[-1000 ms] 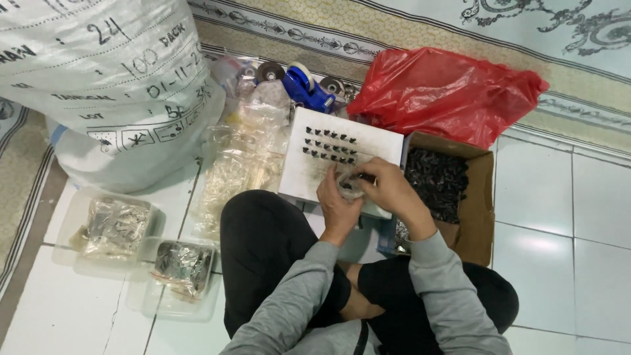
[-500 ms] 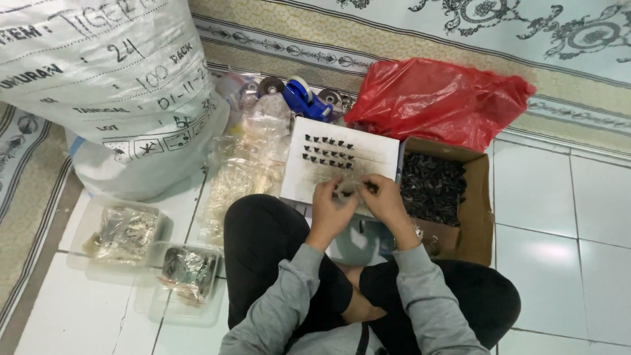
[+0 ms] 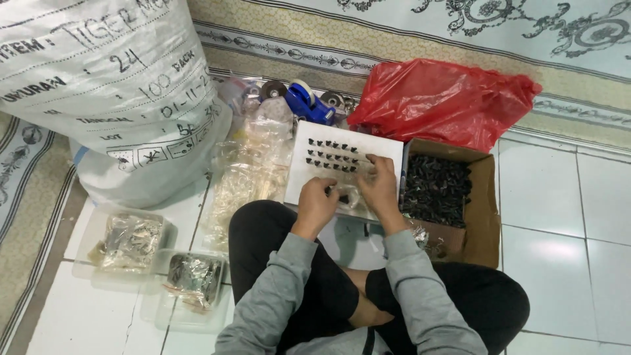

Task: The person sits on the floor and picks small black screws from a cardboard box, placing them into a white tray. They then gather the screws from the tray and pack them into a small plastic bag, which is then sealed.

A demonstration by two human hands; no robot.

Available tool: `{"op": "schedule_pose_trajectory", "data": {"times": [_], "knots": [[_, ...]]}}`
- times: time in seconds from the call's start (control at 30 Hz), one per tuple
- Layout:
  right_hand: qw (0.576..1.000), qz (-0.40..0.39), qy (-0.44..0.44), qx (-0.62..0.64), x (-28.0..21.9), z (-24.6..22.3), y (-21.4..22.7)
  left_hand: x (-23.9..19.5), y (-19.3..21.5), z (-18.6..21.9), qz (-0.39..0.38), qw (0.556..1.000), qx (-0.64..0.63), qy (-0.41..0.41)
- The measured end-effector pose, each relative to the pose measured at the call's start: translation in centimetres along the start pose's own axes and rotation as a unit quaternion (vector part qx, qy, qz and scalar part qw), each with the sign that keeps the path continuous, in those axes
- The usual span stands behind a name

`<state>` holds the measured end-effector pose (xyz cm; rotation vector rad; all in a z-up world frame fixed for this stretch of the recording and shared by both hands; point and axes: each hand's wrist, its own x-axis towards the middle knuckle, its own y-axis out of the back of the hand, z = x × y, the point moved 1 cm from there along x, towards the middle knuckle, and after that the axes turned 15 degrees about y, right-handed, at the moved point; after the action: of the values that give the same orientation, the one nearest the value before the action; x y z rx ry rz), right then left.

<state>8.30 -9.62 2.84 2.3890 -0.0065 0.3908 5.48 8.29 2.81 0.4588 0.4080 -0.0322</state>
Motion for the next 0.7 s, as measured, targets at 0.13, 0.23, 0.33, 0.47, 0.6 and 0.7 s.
{"op": "schedule_pose_trajectory", "data": {"times": [0.13, 0.23, 0.33, 0.47, 0.6, 0.7], "knots": [[0.998, -0.061, 0.009, 0.006, 1.5, 2.6, -1.9, -0.9, 1.9, 1.7, -0.004, 1.0, -0.017, 0.022], [0.997, -0.073, 0.012, -0.017, 2.1, 5.0, -3.4, -0.7, 1.9, 1.6, -0.011, 0.999, -0.015, 0.029], [0.994, -0.055, 0.071, -0.059, 2.5, 7.3, -4.3, -0.4, 1.6, 1.5, -0.013, 0.999, -0.018, 0.03], [0.995, -0.002, 0.073, -0.07, 3.4, 7.5, -3.9, -0.3, 1.6, 1.5, -0.008, 0.999, -0.036, 0.031], [0.99, -0.058, 0.079, -0.097, 5.1, 4.8, -2.9, -0.6, 1.9, 2.0, -0.012, 0.998, -0.056, 0.016], [0.989, -0.067, 0.07, -0.114, 5.8, 9.0, -4.3, -1.2, 2.6, 3.2, -0.007, 0.999, -0.041, 0.003]]}}
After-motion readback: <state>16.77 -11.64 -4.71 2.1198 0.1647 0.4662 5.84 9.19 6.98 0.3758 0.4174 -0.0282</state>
